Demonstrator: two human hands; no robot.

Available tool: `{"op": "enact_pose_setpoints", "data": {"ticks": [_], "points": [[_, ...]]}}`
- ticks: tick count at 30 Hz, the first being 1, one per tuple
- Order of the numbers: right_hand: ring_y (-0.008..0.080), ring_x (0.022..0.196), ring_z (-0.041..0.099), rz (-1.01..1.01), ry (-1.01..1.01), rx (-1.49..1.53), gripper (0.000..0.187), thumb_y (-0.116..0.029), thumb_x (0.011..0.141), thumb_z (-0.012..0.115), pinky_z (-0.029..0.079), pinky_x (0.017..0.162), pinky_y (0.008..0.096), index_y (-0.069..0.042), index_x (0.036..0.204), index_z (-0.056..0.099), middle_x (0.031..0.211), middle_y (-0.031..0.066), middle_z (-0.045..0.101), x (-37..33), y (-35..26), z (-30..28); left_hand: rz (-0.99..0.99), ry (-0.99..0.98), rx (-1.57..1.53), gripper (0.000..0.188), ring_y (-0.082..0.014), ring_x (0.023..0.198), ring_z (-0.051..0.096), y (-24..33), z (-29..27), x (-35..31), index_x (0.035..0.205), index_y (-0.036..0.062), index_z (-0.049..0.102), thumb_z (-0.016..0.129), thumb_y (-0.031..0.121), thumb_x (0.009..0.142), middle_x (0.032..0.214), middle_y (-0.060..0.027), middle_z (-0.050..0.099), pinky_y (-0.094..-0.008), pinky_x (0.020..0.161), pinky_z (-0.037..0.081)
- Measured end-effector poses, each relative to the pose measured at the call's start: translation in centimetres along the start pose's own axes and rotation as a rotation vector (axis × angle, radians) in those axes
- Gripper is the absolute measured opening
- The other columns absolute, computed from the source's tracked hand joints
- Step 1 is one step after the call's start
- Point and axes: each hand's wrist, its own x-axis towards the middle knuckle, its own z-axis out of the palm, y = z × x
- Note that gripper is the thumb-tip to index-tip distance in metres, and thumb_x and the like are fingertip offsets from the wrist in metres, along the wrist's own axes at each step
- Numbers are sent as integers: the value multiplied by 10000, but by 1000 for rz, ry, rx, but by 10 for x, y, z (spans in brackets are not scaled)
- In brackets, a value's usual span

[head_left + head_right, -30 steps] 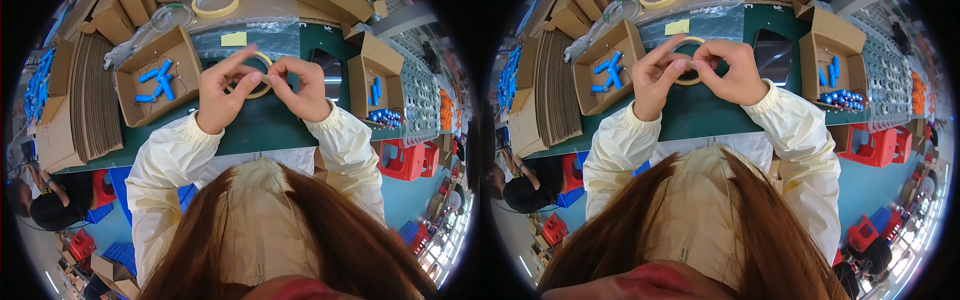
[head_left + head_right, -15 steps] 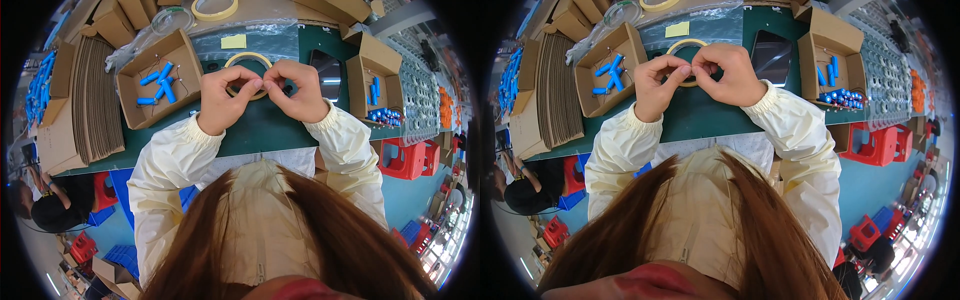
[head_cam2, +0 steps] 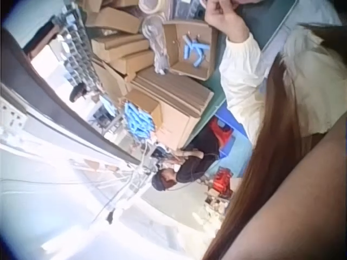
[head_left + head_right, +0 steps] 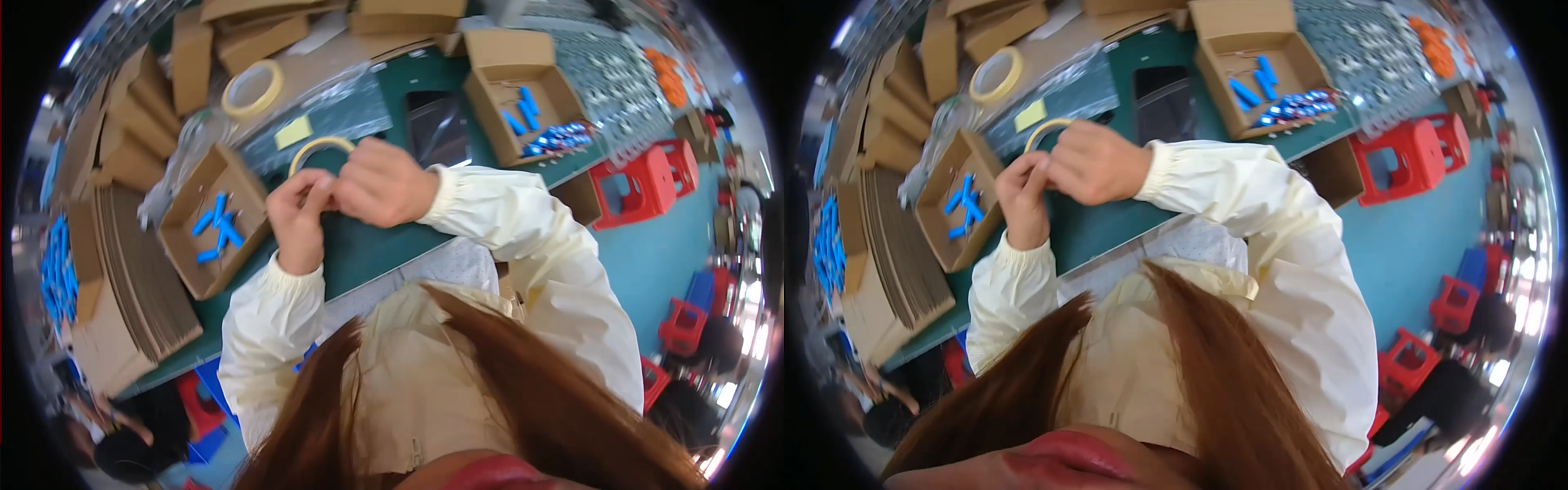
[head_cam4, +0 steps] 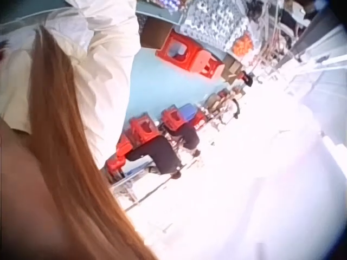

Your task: The person applies small adhesive labels to cylindrical electronic components by hand.

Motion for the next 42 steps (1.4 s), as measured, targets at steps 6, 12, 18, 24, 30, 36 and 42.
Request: {"op": "enact_pose_setpoints", "data": {"ticks": [6, 12, 18, 24, 30, 36, 42], "points": [[244, 565, 519, 86, 131, 156, 147, 44, 671, 656, 407, 505, 308, 12, 767, 548, 680, 108, 560, 8, -23, -31, 57, 21, -106, 157, -118, 650, 567, 4, -2, 4, 813, -7, 579, 562, 139, 868, 734, -60, 603, -223, 616, 445], [193, 660, 590, 581, 185, -1, 164, 10, 737, 649, 473, 629, 272, 18, 892, 595, 773, 92, 627, 15, -14, -100, 104, -71, -33, 143, -124, 697, 578, 11, 9, -4, 865, -2, 573, 566, 142, 869, 764, -61, 612, -230, 653, 450], [241, 692, 625, 816, -233, -283, 807, 37, 750, 609, 487, 676, 316, -113, 1396, 149, 877, 138, 633, -56, 86, -180, 102, -190, -94, 178, -132, 783, 598, 9, 12, -6, 994, 5, 545, 598, 60, 834, 839, -58, 612, -236, 700, 472], [306, 799, 601, 839, -684, -243, 974, 47, 741, 573, 460, 751, 377, -177, 1428, -80, 920, 170, 603, -90, 121, -196, 77, -271, -28, 258, -130, 812, 595, 6, 11, -9, 1069, 17, 517, 599, 40, 825, 870, -62, 613, -237, 775, 469], [389, 764, 607, 911, -707, -153, 965, -16, 766, 595, 468, 698, 433, -217, 1425, -81, 786, 243, 611, -81, 119, -183, 53, -294, -15, 296, -129, 789, 587, -1, 13, -3, 1106, 8, 491, 594, 55, 832, 883, -87, 630, -226, 688, 453], [401, 723, 604, 1004, -660, -124, 967, -23, 783, 586, 456, 674, 425, -208, 1417, -120, 720, 281, 585, -74, 113, -181, 79, -289, 19, 325, -141, 758, 582, -1, 11, -6, 1127, 3, 470, 586, 72, 832, 862, -108, 631, -242, 685, 456], [257, 640, 602, 1032, -679, -95, 945, 45, 778, 517, 475, 652, 321, -189, 1419, -136, 672, 146, 596, -80, 110, -189, 74, -273, 42, 344, -145, 738, 574, -1, 13, -3, 1128, 10, 469, 594, 133, 832, 845, -117, 628, -242, 680, 449]]}}
